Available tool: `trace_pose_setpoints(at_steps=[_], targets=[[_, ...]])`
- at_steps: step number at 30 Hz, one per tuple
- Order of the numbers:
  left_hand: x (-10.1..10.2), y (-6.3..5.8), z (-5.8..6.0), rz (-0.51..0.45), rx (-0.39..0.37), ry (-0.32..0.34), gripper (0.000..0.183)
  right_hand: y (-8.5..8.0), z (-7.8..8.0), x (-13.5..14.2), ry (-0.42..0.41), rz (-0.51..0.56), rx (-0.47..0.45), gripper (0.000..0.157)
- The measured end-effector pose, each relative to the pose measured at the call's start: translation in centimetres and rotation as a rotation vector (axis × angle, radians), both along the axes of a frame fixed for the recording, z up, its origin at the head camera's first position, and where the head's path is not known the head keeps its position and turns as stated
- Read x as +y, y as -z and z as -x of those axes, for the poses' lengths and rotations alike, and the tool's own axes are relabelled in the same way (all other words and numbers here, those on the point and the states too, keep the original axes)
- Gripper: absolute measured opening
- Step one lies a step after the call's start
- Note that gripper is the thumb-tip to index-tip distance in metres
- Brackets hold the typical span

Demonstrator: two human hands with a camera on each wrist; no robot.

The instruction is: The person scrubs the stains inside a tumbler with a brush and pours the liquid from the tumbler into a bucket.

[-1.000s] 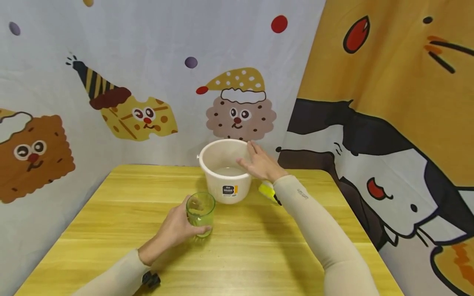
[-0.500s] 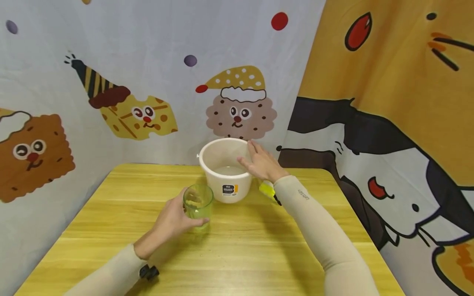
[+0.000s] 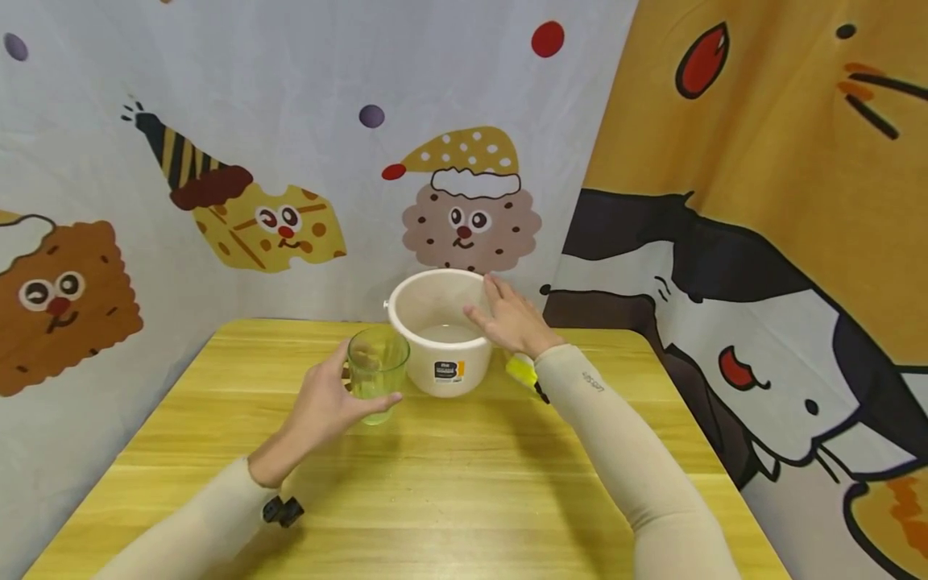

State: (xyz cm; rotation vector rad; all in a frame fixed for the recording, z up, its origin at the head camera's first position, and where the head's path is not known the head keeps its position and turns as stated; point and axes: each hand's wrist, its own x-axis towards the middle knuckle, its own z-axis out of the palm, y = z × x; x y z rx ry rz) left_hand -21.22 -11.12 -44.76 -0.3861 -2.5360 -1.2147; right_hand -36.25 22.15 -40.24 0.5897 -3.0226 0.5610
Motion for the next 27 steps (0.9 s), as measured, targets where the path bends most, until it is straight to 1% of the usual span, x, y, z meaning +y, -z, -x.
trace_pose_setpoints(at_steps=[5,7,9,12,15,20,27], targets=[[-0.3,-1.3,0.7,-0.034,0.012,0.015,0.095,0.0,0.0,0.0,-0.003,0.005,0.003,0.099],[-0.4,-1.8,0.9,-0.04,0.011,0.02,0.09,0.0,0.0,0.0,0.0,0.004,0.004,0.102],[-0.5,-2.3,1.1,-0.038,0.012,0.021,0.085,0.0,0.0,0.1,0.005,0.004,0.004,0.103],[-0.6,-3.1,1.5,-0.031,0.014,0.014,0.078,0.1,0.0,0.1,0.009,0.012,0.004,0.099],[-0.8,-3.8,2.1,-0.019,0.021,-0.001,0.078,0.2,0.0,0.1,0.005,0.018,0.007,0.096],[-1.0,-4.8,2.9,0.008,0.033,-0.014,0.079,0.2,0.0,0.1,0.003,0.02,0.011,0.097],[-1.2,-5.9,3.8,0.035,0.047,-0.016,0.083,0.2,0.0,0.1,0.003,0.021,0.009,0.098]])
